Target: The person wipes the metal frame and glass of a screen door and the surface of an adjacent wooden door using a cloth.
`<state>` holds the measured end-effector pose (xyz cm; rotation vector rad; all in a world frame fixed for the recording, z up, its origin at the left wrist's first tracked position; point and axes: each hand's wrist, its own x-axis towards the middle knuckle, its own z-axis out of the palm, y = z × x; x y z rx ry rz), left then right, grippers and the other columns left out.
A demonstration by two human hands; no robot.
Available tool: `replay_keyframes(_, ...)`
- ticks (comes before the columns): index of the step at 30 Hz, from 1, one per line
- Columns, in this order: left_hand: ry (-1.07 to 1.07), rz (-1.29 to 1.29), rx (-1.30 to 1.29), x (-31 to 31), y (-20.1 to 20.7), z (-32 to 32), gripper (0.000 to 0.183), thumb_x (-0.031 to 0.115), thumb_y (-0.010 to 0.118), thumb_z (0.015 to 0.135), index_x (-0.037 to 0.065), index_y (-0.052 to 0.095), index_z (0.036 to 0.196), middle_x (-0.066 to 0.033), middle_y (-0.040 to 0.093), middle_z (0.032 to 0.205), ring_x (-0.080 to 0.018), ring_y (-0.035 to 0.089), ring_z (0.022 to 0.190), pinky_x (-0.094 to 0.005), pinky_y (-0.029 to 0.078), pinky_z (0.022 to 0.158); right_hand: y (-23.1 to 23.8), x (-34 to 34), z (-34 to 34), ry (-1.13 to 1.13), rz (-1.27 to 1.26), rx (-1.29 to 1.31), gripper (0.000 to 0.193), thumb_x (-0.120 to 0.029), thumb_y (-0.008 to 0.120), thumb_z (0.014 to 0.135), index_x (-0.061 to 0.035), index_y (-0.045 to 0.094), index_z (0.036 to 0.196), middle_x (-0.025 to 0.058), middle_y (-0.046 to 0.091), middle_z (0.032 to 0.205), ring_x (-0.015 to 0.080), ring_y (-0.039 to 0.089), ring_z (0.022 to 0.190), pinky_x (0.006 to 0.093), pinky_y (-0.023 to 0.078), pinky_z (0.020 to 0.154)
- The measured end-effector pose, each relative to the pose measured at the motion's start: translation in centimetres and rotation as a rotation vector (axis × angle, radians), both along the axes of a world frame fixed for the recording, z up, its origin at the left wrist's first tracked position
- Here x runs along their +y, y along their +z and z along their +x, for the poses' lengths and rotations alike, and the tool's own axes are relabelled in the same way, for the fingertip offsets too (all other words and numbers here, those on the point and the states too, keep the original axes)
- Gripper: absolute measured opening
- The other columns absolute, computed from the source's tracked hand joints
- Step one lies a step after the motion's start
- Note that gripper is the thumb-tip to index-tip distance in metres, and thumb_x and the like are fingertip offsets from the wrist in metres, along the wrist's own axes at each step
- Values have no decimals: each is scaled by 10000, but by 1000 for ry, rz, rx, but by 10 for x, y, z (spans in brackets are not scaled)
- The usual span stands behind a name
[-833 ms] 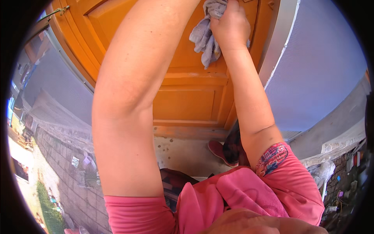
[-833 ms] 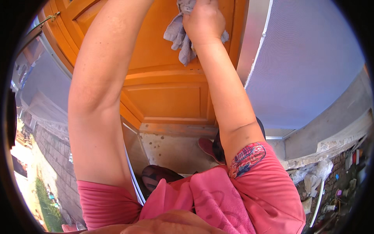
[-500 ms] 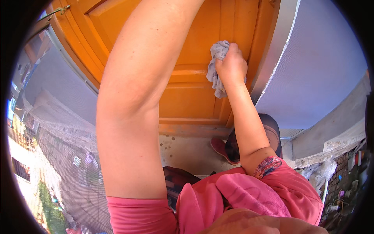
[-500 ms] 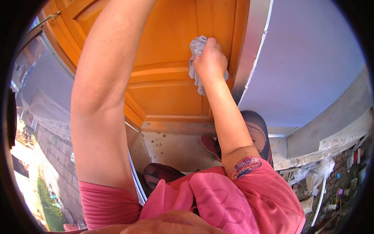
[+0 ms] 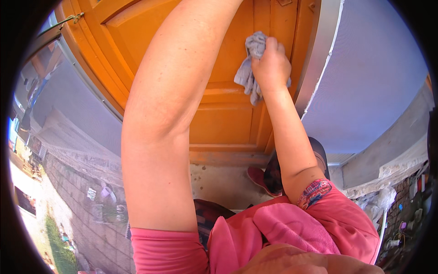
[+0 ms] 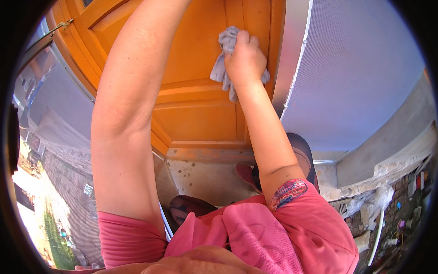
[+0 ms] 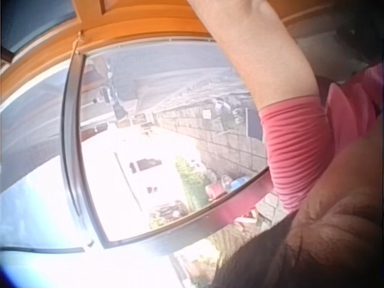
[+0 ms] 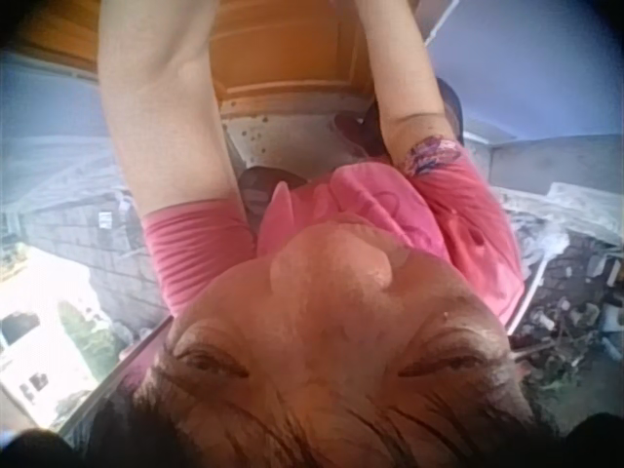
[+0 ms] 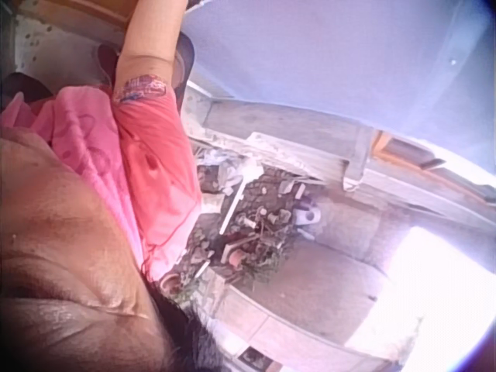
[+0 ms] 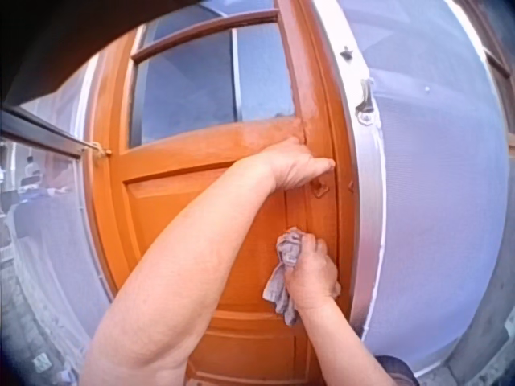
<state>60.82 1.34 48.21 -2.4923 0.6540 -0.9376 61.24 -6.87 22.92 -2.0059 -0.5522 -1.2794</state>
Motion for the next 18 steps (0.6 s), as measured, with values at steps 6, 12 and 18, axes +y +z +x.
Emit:
replay_keyframes(6, 88, -19, 36, -14, 0, -10, 599, 507, 363, 1042, 57, 725, 1201, -214, 696, 1246, -405, 592, 1218, -444, 413, 1083, -3, -7, 2, 34, -22, 18, 473, -114, 819, 670, -65, 559, 1062, 175, 642, 989, 387, 697, 784, 482, 584, 641)
replay_keyframes(12, 95, -29, 101, -17, 2, -22, 646, 538, 354, 1030, 44, 754, 1140, -212, 701, 1239, -415, 581, 1213, -445, 393, 1096, 114, 2, -10, 57, 69, 78, 566, -141, 789, 774, -14, 517, 1253, 256, 666, 1078, 439, 703, 888, 514, 584, 758)
replay_keyframes(18, 99, -63, 95, -14, 1, -30, 643, 546, 367, 1006, 57, 765, 1131, -195, 713, 1219, -416, 584, 1194, -451, 399, 1088, 44, 8, 1, 21, 31, -147, 451, -122, 828, 672, -53, 571, 1036, 173, 638, 971, 379, 703, 774, 486, 586, 622)
